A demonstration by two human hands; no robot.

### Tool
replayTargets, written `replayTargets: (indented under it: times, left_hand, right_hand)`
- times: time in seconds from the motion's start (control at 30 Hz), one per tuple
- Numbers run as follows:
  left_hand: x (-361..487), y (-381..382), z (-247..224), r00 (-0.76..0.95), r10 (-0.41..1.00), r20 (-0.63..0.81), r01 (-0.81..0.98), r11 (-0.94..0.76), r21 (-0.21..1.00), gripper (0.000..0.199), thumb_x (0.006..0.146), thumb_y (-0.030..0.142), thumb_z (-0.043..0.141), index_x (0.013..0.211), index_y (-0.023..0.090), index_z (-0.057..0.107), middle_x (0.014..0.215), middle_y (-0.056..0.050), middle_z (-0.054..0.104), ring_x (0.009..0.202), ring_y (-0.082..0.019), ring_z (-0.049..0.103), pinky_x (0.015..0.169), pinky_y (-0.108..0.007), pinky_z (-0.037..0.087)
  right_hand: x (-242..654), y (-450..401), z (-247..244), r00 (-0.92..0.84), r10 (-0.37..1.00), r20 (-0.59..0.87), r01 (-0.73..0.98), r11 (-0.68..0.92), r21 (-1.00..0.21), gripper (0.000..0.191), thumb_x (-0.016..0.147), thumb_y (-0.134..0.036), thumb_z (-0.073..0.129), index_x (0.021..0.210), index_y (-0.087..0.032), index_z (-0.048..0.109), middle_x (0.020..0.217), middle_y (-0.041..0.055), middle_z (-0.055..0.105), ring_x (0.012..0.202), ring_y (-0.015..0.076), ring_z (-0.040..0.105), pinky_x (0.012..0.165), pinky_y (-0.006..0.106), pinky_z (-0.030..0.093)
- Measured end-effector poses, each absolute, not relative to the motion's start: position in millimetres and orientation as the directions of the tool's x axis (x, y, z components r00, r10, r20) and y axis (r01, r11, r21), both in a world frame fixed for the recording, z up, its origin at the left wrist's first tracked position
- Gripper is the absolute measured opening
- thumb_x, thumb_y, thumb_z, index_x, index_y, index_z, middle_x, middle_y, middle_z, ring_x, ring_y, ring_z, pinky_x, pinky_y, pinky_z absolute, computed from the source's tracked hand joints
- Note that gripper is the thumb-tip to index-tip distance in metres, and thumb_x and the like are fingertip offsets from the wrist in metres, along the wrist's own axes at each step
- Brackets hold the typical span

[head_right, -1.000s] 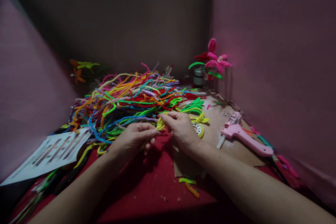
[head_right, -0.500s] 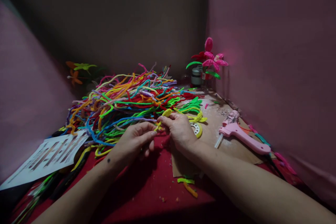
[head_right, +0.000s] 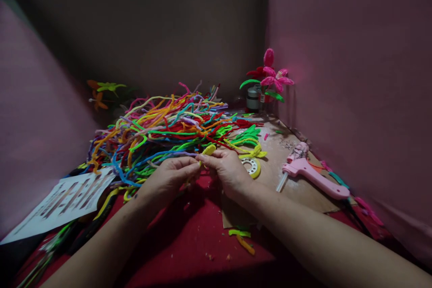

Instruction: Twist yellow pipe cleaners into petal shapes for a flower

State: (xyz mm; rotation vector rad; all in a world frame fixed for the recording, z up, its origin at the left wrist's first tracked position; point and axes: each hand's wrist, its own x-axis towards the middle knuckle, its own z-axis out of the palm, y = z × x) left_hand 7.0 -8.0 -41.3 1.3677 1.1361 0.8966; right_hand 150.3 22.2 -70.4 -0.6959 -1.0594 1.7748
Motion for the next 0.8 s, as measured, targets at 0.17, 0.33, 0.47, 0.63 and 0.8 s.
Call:
replayTargets:
  times: [0.17,0.33,0.47,0.63,0.8]
  left_hand:
    - [6.5,-8.9,-45.9,0.246,0.957,-0.156,0.156,0.12,0.981,0.026,0.071,0.036,0.061,0.062,0.013,0.054,0.049,0.003,0.046,0.043,-0.006,0.036,0.045,-0.02,0.025]
    - [8.2,-9.8,-42.2,0.25,0.963,-0.102,0.163,0.062,0.985,0.028,0.073,0.038,0.057,0.061,0.013,0.055,0.051,0.003,0.048,0.045,-0.006,0.037,0.045,-0.02,0.025]
    - [13.6,-11.9,-38.9,0.147,0.982,-0.121,0.222,0.087,0.971,0.025,0.071,0.036,0.058,0.059,0.014,0.054,0.047,0.005,0.041,0.043,-0.006,0.031,0.043,-0.02,0.022]
    - [20.2,-15.2,-34.6,0.031,0.999,-0.013,0.396,0.0,0.918,0.024,0.069,0.031,0.06,0.054,0.014,0.051,0.047,0.006,0.037,0.043,-0.005,0.028,0.043,-0.02,0.021]
    - [18.7,-14.1,-34.3,0.048,0.997,-0.056,0.332,0.037,0.943,0.026,0.07,0.033,0.059,0.055,0.014,0.049,0.046,0.005,0.039,0.043,-0.005,0.03,0.043,-0.02,0.022]
  right_hand:
    - [153.9,22.0,-64.1,-0.322,0.946,0.033,-0.422,-0.112,-0.9,0.026,0.062,-0.034,0.07,0.077,-0.013,0.065,0.053,-0.0038,0.05,0.044,0.0057,0.038,0.044,0.021,0.028]
    - [155.4,22.2,-60.4,-0.281,0.958,0.057,-0.31,-0.035,-0.95,0.023,0.065,-0.036,0.066,0.071,-0.014,0.065,0.047,-0.0047,0.046,0.042,0.0058,0.032,0.042,0.022,0.023]
    - [154.3,19.8,-57.2,-0.218,0.958,0.184,-0.188,0.144,-0.972,0.018,0.068,-0.031,0.062,0.061,-0.015,0.064,0.053,-0.0022,0.051,0.05,0.0086,0.039,0.048,0.023,0.029]
    - [154.3,16.6,-54.1,-0.161,0.972,0.174,-0.132,0.153,-0.979,0.017,0.068,-0.025,0.06,0.054,-0.015,0.061,0.051,-0.0028,0.049,0.051,0.0085,0.039,0.05,0.024,0.029]
    - [153.7,18.6,-55.9,-0.225,0.967,0.12,-0.252,0.061,-0.966,0.018,0.069,-0.03,0.059,0.062,-0.014,0.064,0.049,-0.0032,0.048,0.046,0.0073,0.036,0.046,0.023,0.027]
